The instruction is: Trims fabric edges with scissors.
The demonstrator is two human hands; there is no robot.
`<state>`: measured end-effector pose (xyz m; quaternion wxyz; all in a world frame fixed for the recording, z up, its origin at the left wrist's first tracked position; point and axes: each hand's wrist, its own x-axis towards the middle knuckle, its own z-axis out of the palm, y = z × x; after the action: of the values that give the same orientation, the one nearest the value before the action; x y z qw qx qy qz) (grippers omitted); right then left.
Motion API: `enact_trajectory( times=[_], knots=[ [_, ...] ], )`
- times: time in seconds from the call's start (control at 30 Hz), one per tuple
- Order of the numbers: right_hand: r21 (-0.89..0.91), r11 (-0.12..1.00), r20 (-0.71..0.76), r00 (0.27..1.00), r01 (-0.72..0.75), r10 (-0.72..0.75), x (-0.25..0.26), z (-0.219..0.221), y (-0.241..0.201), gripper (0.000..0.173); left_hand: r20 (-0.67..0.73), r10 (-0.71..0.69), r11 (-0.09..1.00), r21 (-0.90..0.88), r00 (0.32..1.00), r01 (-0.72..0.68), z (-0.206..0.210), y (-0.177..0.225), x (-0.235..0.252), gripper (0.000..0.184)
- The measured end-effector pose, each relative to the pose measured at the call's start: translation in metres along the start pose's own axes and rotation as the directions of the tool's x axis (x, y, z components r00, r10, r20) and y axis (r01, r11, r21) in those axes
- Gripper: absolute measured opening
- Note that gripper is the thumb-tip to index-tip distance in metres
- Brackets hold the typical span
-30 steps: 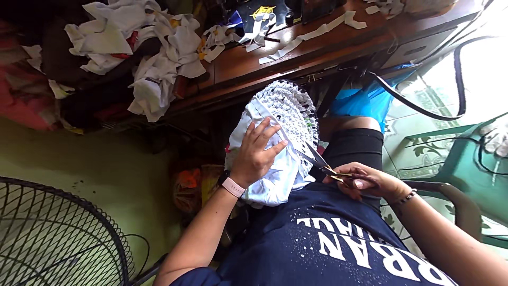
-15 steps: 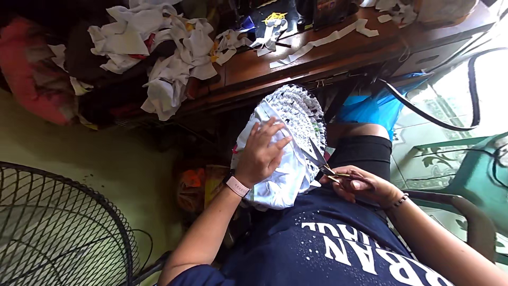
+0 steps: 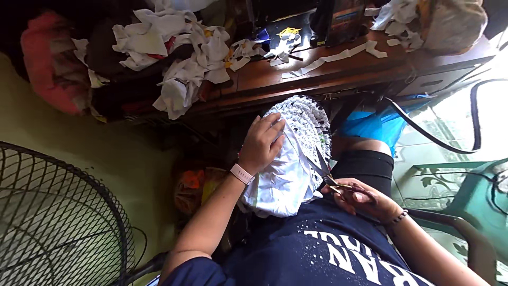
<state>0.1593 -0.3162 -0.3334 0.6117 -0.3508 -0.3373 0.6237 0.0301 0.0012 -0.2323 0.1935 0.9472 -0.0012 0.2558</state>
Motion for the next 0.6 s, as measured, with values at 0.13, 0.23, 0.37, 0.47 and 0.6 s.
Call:
enact_trajectory(
  times=[0.13,0.23,0.37,0.47,0.6],
  knots=[
    [0.001,1.000,0.007,1.000,0.011,-0.011,0.003,0.001,0.000,0.065,0.016,0.025,1.000,-0.010,1.000,-0.025,0.001,-0.004,0.001,0.040],
    [0.004,1.000,-0.003,1.000,0.009,-0.009,0.006,0.004,0.000,0.065,0.032,0.036,0.999,-0.035,0.999,-0.035,0.001,-0.008,0.002,0.042],
    [-0.008,1.000,0.001,1.000,0.008,-0.008,0.007,0.005,-0.003,0.065,0.008,0.020,0.997,-0.074,1.000,-0.019,0.002,-0.012,0.002,0.043],
    [-0.014,1.000,-0.005,1.000,0.006,-0.006,0.006,0.004,-0.002,0.065,-0.052,-0.048,0.994,-0.096,0.997,0.043,0.004,-0.013,0.002,0.043],
    [-0.010,1.000,-0.009,1.000,0.001,-0.001,0.006,0.005,-0.001,0.065,-0.031,-0.053,0.994,-0.098,0.998,0.050,0.007,-0.012,0.004,0.044]
  ],
)
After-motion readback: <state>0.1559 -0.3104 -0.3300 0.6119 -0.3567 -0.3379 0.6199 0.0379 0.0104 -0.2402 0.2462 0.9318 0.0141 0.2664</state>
